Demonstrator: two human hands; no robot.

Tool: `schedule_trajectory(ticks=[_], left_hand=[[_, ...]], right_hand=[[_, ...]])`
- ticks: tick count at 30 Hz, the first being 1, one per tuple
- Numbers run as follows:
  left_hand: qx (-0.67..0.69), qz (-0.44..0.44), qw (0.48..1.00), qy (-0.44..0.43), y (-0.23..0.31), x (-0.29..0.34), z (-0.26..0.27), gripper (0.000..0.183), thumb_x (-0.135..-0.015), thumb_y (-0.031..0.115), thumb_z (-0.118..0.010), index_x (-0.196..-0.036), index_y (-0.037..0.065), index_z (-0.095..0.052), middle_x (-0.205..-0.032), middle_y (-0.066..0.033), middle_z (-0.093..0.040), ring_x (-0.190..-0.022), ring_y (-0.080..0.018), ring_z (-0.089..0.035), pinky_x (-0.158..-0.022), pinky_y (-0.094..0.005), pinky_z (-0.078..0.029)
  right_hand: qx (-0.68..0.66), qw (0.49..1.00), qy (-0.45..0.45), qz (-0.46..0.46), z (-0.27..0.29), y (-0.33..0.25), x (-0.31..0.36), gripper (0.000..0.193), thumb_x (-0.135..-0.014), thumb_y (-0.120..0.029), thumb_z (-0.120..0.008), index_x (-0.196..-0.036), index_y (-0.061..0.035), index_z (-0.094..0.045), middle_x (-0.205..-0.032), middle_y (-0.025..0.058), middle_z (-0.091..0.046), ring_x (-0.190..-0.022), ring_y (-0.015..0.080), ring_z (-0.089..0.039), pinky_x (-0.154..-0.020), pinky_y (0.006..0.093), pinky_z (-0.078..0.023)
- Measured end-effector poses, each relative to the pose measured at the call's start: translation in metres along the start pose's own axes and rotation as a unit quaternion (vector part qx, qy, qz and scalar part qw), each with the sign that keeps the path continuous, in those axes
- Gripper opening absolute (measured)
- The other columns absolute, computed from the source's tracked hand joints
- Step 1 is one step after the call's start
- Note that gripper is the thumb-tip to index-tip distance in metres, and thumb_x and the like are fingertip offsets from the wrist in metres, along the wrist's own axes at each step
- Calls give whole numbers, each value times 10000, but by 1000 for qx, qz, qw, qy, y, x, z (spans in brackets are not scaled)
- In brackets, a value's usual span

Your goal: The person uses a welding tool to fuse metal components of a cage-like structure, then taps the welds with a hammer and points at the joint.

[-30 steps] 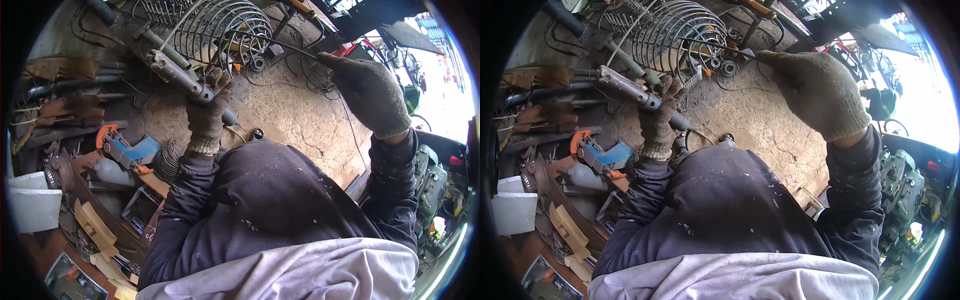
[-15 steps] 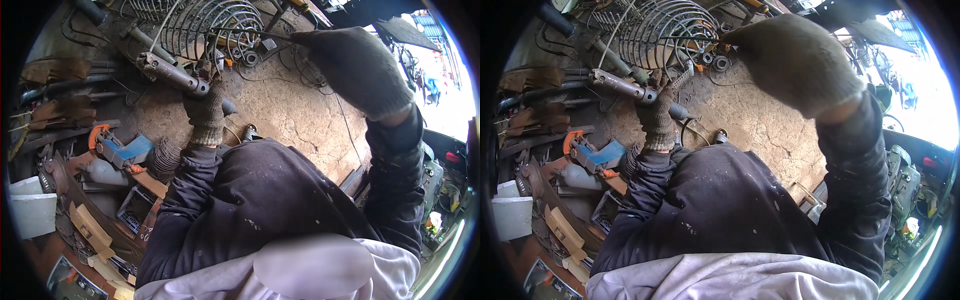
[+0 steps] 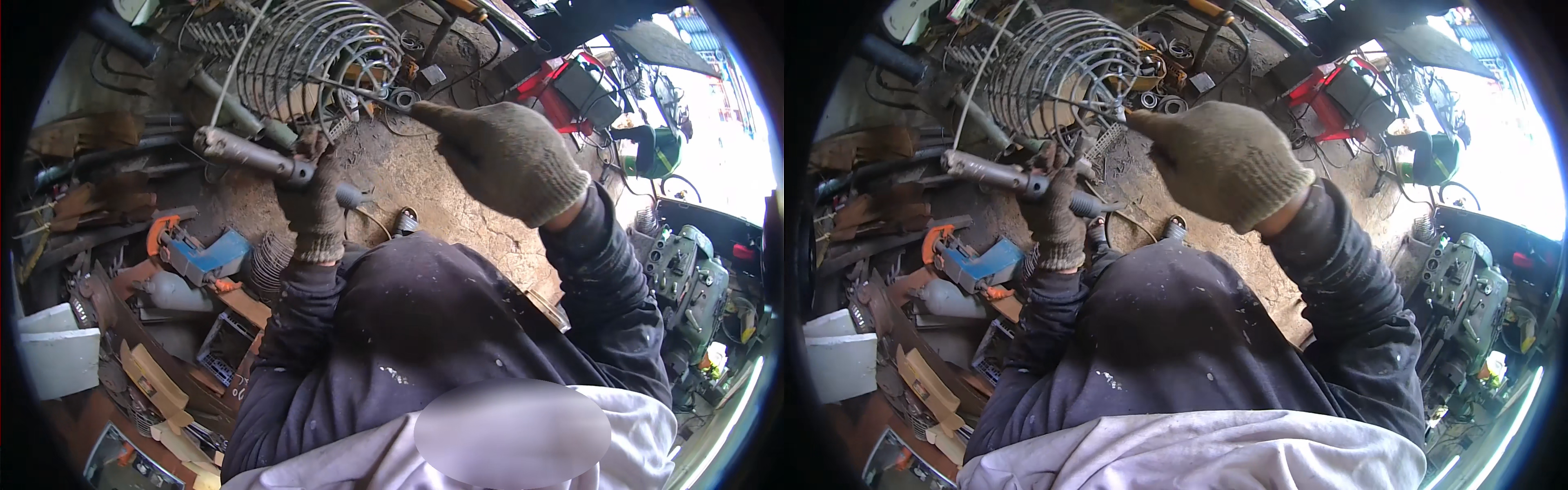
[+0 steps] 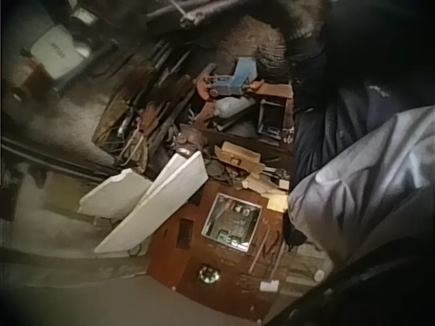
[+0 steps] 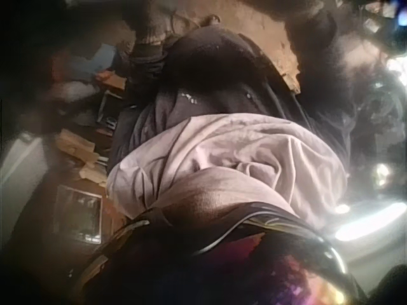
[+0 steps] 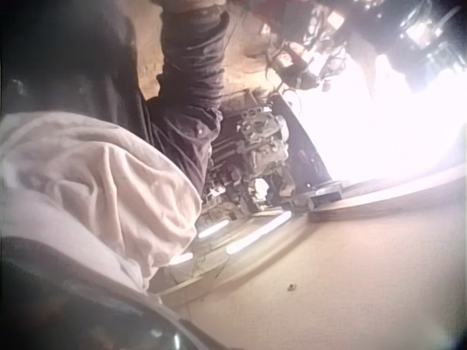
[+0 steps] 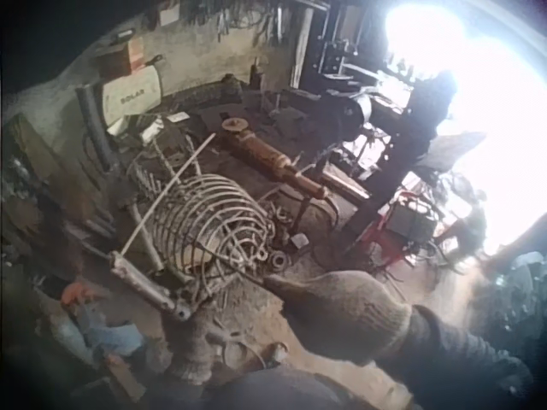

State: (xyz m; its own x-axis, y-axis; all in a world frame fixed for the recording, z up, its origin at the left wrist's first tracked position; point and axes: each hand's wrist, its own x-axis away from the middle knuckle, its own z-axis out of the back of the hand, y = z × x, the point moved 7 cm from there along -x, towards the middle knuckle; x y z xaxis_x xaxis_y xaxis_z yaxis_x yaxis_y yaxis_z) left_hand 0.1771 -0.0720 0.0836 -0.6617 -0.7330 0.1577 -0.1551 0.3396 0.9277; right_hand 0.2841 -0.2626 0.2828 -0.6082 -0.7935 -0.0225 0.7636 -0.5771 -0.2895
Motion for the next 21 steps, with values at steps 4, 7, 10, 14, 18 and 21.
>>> schedule_trajectory(ticks=[4, 7, 10, 14, 18, 21], left_hand=[[64, -20, 997, -44, 23, 0, -19, 488, -781, -94, -729, -1236, -75, -553, -1271, -211, -627, -1173, -291, -649, -1040, -425, -551], [40, -27, 999, -20, 22, -2, -14, 504, -787, -56, -741, -1260, -38, -570, -1274, -157, -641, -1162, -251, -647, -1009, -377, -538], [28, -55, 998, -20, 17, -4, -14, 484, -807, -85, -712, -1261, -66, -544, -1266, -189, -634, -1147, -284, -651, -985, -448, -572], [24, -71, 997, 18, 18, 0, -16, 460, -796, -63, -736, -1218, -43, -553, -1217, -166, -639, -1090, -263, -659, -921, -442, -584], [7, -38, 997, 62, 23, 9, -28, 481, -749, 35, -835, -1154, -2, -577, -1154, -104, -653, -963, -184, -671, -830, -346, -570], [-21, -20, 992, 126, 12, 13, -21, 529, -731, 80, -891, -1155, 0, -585, -1111, -94, -670, -915, -172, -680, -815, -337, -572]], right_hand=[[-18, 1000, -6, -3, -9, 3, 3, 374, -877, -205, -580, -1239, -161, -662, -735, 156, -681, -707, 370, -695, -608, 488, -555], [-35, 999, -22, -5, -5, 4, 1, 423, -922, -209, -589, -1344, -191, -626, -831, 164, -702, -769, 370, -692, -670, 482, -547], [-10, 1000, -18, 6, -2, 6, -2, 402, -930, -230, -575, -1324, -185, -636, -841, 159, -708, -773, 358, -701, -671, 470, -557], [21, 998, -64, 13, 0, 7, -6, 413, -926, -229, -568, -1331, -182, -635, -850, 150, -713, -794, 346, -708, -676, 465, -560], [36, 997, -60, 44, 1, 7, -5, 468, -914, -205, -578, -1380, -169, -601, -841, 143, -707, -796, 347, -703, -672, 465, -553], [57, 994, -63, 62, 8, 3, -6, 483, -907, -186, -586, -1389, -158, -591, -831, 143, -700, -783, 349, -697, -666, 466, -548]])
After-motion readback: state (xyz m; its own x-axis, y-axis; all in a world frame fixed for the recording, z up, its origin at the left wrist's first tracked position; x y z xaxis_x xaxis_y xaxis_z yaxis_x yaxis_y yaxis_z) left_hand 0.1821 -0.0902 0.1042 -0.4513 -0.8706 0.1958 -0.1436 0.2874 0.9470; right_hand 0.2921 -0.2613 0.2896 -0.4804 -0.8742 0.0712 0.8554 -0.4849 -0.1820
